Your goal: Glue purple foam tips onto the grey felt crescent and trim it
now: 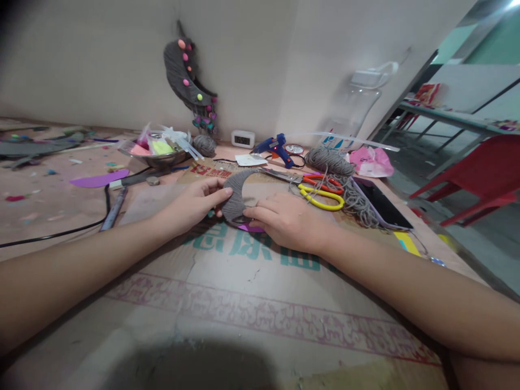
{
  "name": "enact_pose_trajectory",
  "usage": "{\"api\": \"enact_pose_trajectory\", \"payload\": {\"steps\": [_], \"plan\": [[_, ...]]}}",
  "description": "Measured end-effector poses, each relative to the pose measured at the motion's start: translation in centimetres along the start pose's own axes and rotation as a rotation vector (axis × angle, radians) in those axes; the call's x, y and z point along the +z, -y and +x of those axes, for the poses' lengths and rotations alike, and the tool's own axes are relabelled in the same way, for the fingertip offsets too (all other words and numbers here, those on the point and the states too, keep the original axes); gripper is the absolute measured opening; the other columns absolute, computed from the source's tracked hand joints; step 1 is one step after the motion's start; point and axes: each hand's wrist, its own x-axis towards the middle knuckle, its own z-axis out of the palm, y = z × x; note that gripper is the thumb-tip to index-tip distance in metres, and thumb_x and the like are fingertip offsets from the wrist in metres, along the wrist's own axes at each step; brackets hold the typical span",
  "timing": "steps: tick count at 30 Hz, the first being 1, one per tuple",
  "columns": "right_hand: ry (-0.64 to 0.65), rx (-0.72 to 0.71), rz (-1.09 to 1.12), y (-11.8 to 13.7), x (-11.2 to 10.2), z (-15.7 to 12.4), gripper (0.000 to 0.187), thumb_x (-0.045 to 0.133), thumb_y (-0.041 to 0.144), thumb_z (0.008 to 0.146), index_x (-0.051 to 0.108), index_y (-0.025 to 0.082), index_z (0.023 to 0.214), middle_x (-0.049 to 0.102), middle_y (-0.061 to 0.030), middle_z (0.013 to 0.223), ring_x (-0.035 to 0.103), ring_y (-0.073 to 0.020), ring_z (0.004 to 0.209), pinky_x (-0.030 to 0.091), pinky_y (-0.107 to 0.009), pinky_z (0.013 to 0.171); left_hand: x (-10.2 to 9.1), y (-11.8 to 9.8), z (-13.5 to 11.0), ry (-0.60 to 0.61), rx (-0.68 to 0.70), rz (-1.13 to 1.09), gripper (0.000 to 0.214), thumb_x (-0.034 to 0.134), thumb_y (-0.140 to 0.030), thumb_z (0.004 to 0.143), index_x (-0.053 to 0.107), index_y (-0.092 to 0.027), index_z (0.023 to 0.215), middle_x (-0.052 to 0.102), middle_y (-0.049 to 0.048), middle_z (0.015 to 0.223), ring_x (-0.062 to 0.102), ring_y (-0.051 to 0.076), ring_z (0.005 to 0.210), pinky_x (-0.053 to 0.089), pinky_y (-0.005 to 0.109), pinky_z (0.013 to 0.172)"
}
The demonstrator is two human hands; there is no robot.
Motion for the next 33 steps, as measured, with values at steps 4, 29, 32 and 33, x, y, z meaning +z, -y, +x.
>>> {"api": "enact_pose_trajectory", "payload": {"steps": [4, 29, 32, 33], "plan": [[-0.009, -0.011, -0.008, -0.01, 0.01, -0.01, 0.021, 0.051, 0.028, 0.095, 0.066, 0.015, 0.104, 0.068, -0.0044, 0.078, 0.059, -0.0164, 0.073, 0.039, -0.029, 0.066, -0.02, 0.09, 0.05, 0.005, 0.003, -0.006, 0.014, 0.057, -0.028, 0.086, 0.057, -0.015, 0.084, 0.057, -0.0025, 0.074, 0.049, 0.005, 0.05, 0.04, 0.018, 0.048], [-0.062, 0.11, 0.034, -0.1, -0.01, -0.11, 0.024, 0.047, 0.025, 0.096, 0.064, 0.015, 0.11, 0.068, -0.0064, 0.083, 0.06, -0.0176, 0.076, 0.043, -0.03, 0.067, 0.06, 0.08, -0.09, 0.001, -0.002, 0.0, 0.013, 0.057, -0.028, 0.086, 0.057, -0.015, 0.086, 0.056, -0.0027, 0.073, 0.049, 0.005, 0.05, 0.04, 0.018, 0.049], [-0.063, 0.148, 0.056, -0.12, -0.02, -0.15, 0.029, 0.047, 0.027, 0.096, 0.063, 0.014, 0.116, 0.067, -0.0081, 0.087, 0.061, -0.0182, 0.079, 0.043, -0.03, 0.068, 0.06, 0.08, -0.09, 0.005, 0.003, -0.004, 0.014, 0.057, -0.029, 0.087, 0.057, -0.015, 0.086, 0.056, -0.0028, 0.072, 0.05, 0.005, 0.05, 0.04, 0.018, 0.049], [-0.058, 0.153, 0.062, -0.14, 0.0, -0.13, 0.029, 0.046, 0.027, 0.096, 0.063, 0.014, 0.116, 0.067, -0.0079, 0.087, 0.061, -0.0182, 0.079, 0.043, -0.03, 0.068, 0.05, 0.1, -0.07, 0.005, 0.003, -0.003, 0.014, 0.057, -0.029, 0.087, 0.057, -0.015, 0.086, 0.056, -0.0029, 0.072, 0.05, 0.005, 0.05, 0.04, 0.019, 0.049]]}}
